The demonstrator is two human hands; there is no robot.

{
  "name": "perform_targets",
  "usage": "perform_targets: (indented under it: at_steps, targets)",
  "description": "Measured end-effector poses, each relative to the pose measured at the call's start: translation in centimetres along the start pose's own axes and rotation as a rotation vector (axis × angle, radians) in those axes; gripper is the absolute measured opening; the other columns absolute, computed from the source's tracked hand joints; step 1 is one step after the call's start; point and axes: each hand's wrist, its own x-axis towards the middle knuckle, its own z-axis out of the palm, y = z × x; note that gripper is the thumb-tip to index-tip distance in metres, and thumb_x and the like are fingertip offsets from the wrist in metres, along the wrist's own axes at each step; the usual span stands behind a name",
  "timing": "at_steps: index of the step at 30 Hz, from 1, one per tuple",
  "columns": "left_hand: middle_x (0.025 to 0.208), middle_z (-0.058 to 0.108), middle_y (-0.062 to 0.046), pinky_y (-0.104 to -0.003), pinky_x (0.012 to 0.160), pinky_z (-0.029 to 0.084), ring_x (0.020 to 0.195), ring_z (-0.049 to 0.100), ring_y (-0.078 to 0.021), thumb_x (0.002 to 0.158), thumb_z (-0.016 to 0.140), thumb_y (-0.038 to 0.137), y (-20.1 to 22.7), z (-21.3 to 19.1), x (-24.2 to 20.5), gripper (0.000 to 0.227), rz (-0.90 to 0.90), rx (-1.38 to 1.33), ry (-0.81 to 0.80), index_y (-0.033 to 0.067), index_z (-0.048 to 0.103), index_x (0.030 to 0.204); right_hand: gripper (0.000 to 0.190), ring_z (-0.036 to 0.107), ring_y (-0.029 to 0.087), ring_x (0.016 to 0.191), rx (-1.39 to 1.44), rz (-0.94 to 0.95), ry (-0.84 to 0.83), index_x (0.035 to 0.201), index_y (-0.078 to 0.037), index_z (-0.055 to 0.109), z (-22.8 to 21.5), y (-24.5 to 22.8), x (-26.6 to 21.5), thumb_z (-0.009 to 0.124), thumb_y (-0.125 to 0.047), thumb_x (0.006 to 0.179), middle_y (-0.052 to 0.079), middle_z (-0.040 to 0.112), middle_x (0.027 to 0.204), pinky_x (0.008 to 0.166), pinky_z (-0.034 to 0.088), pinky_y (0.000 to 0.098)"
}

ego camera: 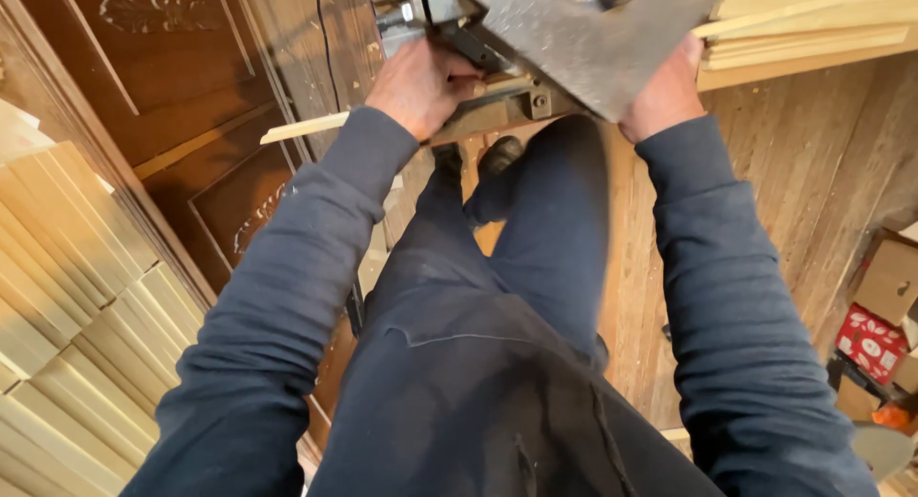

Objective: Cutting wooden frame moulding using a miter chopper machine.

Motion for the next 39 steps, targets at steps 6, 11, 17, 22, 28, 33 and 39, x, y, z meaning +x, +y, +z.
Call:
perform_targets:
  at_steps: [6,11,17,22,28,33,39]
  targets:
    - [0.098,0.078,-0.013,-0.048,0.075,0.053,0.084,0.068,-0.0389,0.087,0.072,0.018,-2.5,1.8,0.8,0.017,0.195,0.241,-0.064,0.011,0.083,0.097,0.023,0.054,0.037,0.121,0.109,0.082,-0.025,0.125,-0.01,0.072,-3.7,-3.2,2.2,0.07,-0.01,0.102,0.015,0.064,0.131,0.112,0.037,0.0481]
    - [0.095,0.076,-0.015,-0.045,0.081,0.056,0.086,0.07,-0.0366,0.089,0.076,0.028,-0.9,0.7,-0.1,0.021,-0.007,0.041,-0.038,0.0118,0.082,0.101,0.028,0.054,0.039,0.127,0.112,0.03,0.02,0.126,-0.007,0.069,-2.0,-2.5,0.7,0.071,-0.012,0.099,0.018,0.063,0.132,0.111,0.035,0.0493]
    - [0.093,0.076,-0.016,-0.044,0.081,0.056,0.085,0.071,-0.0367,0.085,0.078,0.026,-0.7,0.4,0.4,0.024,-0.029,-0.004,-0.036,0.0108,0.082,0.103,0.033,0.052,0.041,0.132,0.051,0.026,-0.043,0.135,-0.009,0.068,-1.4,-1.6,0.4,0.066,-0.018,0.103,0.018,0.065,0.137,0.108,0.031,0.0577]
    - [0.094,0.077,-0.016,-0.043,0.081,0.056,0.086,0.071,-0.0366,0.085,0.08,0.026,-0.2,-0.1,0.5,0.023,0.015,-0.027,-0.008,0.009,0.081,0.101,0.033,0.05,0.046,0.131,-0.026,-0.07,0.041,0.132,-0.008,0.069,0.5,0.4,-0.2,0.068,-0.024,0.103,0.019,0.065,0.139,0.113,0.03,0.0602]
    - [0.093,0.077,-0.015,-0.043,0.082,0.057,0.085,0.072,-0.0356,0.083,0.078,0.024,-0.2,0.0,0.5,0.022,-0.038,-0.029,-0.006,0.0119,0.082,0.101,0.032,0.058,0.043,0.131,0.061,-0.045,0.004,0.134,-0.008,0.068,0.5,0.4,0.1,0.062,-0.014,0.104,0.017,0.066,0.139,0.114,0.045,0.0502]
    - [0.095,0.077,-0.015,-0.042,0.083,0.057,0.087,0.072,-0.0353,0.085,0.08,0.03,0.3,-0.2,0.6,0.026,-0.103,-0.02,-0.05,0.0123,0.081,0.103,0.037,0.057,0.046,0.127,0.134,-0.006,0.017,0.137,-0.005,0.066,-2.1,-2.0,1.1,0.069,-0.019,0.103,0.021,0.066,0.136,0.11,0.042,0.053]
    - [0.102,0.077,-0.011,-0.042,0.084,0.056,0.09,0.072,-0.0338,0.087,0.077,0.027,0.4,-0.5,0.7,0.021,-0.164,-0.07,-0.096,0.0144,0.082,0.104,0.035,0.059,0.047,0.119,0.097,0.016,-0.169,0.13,-0.003,0.068,-1.9,2.2,3.2,0.067,-0.014,0.097,0.025,0.067,0.126,0.103,0.046,0.0521]
